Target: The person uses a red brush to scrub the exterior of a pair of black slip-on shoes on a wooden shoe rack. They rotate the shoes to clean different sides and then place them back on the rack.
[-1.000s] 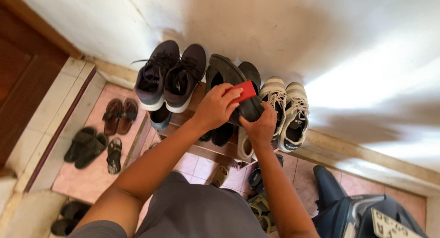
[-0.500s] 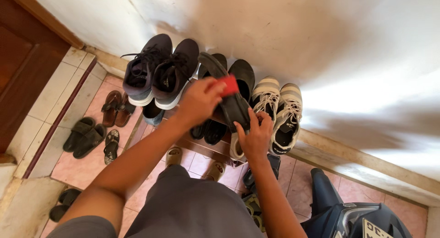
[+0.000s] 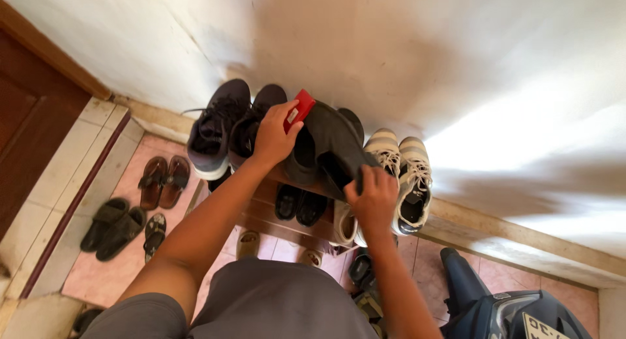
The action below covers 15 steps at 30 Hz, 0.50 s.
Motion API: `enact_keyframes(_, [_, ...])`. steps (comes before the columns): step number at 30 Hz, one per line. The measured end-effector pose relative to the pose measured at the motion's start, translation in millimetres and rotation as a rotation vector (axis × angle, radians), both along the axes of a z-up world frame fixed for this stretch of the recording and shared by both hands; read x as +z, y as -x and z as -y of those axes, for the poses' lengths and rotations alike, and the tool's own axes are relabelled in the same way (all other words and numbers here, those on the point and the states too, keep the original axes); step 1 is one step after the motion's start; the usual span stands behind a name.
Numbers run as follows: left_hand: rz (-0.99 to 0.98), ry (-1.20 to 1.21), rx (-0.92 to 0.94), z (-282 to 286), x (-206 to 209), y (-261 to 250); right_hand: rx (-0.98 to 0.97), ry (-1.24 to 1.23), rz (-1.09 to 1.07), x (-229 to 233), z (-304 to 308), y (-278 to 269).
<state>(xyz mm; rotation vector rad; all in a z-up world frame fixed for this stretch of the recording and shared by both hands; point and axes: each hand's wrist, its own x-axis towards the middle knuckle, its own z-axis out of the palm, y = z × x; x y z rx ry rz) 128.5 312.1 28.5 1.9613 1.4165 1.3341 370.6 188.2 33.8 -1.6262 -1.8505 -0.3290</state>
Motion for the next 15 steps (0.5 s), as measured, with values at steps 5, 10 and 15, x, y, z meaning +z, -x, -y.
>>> enact_keyframes(5, [0.023,-0.023,-0.066,-11,1,5,-0.09,0.333,0.046,-1,-58,-36])
enact_keyframes(10, [0.029,0.007,-0.167,-14,6,9,-0.07,0.497,-0.046,18,-71,-45])
enact_keyframes(15, [-0.008,0.063,-0.295,-14,15,16,-0.069,0.501,-0.267,19,-24,-1])
